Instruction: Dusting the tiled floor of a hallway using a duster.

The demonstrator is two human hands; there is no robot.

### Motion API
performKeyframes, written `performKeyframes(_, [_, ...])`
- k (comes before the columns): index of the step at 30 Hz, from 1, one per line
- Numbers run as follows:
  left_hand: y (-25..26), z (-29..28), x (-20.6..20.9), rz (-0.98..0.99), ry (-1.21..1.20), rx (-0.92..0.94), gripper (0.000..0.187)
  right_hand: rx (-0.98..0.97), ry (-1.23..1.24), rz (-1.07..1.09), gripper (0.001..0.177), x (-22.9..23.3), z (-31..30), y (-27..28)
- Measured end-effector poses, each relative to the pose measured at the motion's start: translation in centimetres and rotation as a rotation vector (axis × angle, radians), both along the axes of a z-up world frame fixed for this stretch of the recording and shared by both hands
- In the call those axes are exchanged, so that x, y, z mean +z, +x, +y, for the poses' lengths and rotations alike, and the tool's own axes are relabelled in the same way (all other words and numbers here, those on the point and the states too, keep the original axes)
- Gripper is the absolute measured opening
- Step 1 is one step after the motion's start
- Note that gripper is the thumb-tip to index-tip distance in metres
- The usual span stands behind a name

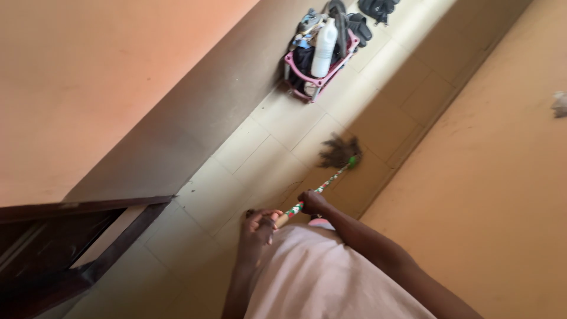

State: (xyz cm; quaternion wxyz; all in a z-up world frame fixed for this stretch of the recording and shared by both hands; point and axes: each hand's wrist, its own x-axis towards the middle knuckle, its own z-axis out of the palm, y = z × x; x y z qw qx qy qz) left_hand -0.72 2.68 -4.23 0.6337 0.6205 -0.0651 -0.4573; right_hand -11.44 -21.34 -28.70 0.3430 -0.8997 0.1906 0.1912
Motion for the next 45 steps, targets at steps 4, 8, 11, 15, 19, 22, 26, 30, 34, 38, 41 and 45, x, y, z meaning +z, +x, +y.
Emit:
performKeyframes(4, [1.8,1.8,2.7,0.067,0.099,-0.011,0.02,0.047,0.006,-0.082,0.006,0.0,2.2,2.5])
performKeyframes(8, [6.6,4.0,6.4,-0.283,0.039,0.038,0.019,0.2,0.017,-0.226,0.019,-0.2,6.1,8.8])
performKeyframes(11, [8.9,5.3,13.3,-0.349,0.23,0.025,0.02,0.261,0.13,-0.311,0.022,4.9,10.1,13.6])
performKeyframes(15, [9.4,7.3,17.9,-0.549,0.452,-0.063,0.021,0.525,0.343,-0.502,0.024,3.0,14.8,18.6])
performKeyframes(19, [9.1,8.6,16.4,-0.759,0.133,0.006,0.017,0.535,0.51,-0.458,0.02,8.1,18.4,21.2])
performKeyframes(22, [10.2,9.2,16.2,-0.903,0.067,-0.005,0.015,0.532,0.547,-0.38,0.027,8.6,19.0,22.1])
performKeyframes(26, [12.8,10.6,16.7,-0.56,0.124,0.238,0.016,0.488,0.488,-0.382,0.029,8.3,19.0,22.8])
performKeyframes(30, [15.2,12.0,15.5,-0.328,0.136,0.318,0.019,0.222,0.372,-0.003,0.021,14.5,19.1,22.3])
performKeyframes(34, [15.6,13.4,8.0,-0.238,-0.177,0.256,0.022,0.309,0.206,-0.018,0.009,6.2,16.2,18.9])
performKeyframes(38, [15.0,13.5,2.9,-0.012,-0.377,0.305,0.02,0.272,-0.005,0.136,0.008,2.8,14.2,17.0])
performKeyframes(41, [14.5,13.8,2.9,0.038,-0.133,0.294,0.02,0.335,-0.153,0.171,0.009,2.9,13.8,17.1])
performKeyframes(45, [15.1,15.5,6.0,-0.01,0.111,0.266,0.02,0.474,-0.157,0.104,0.011,3.4,15.6,19.4])
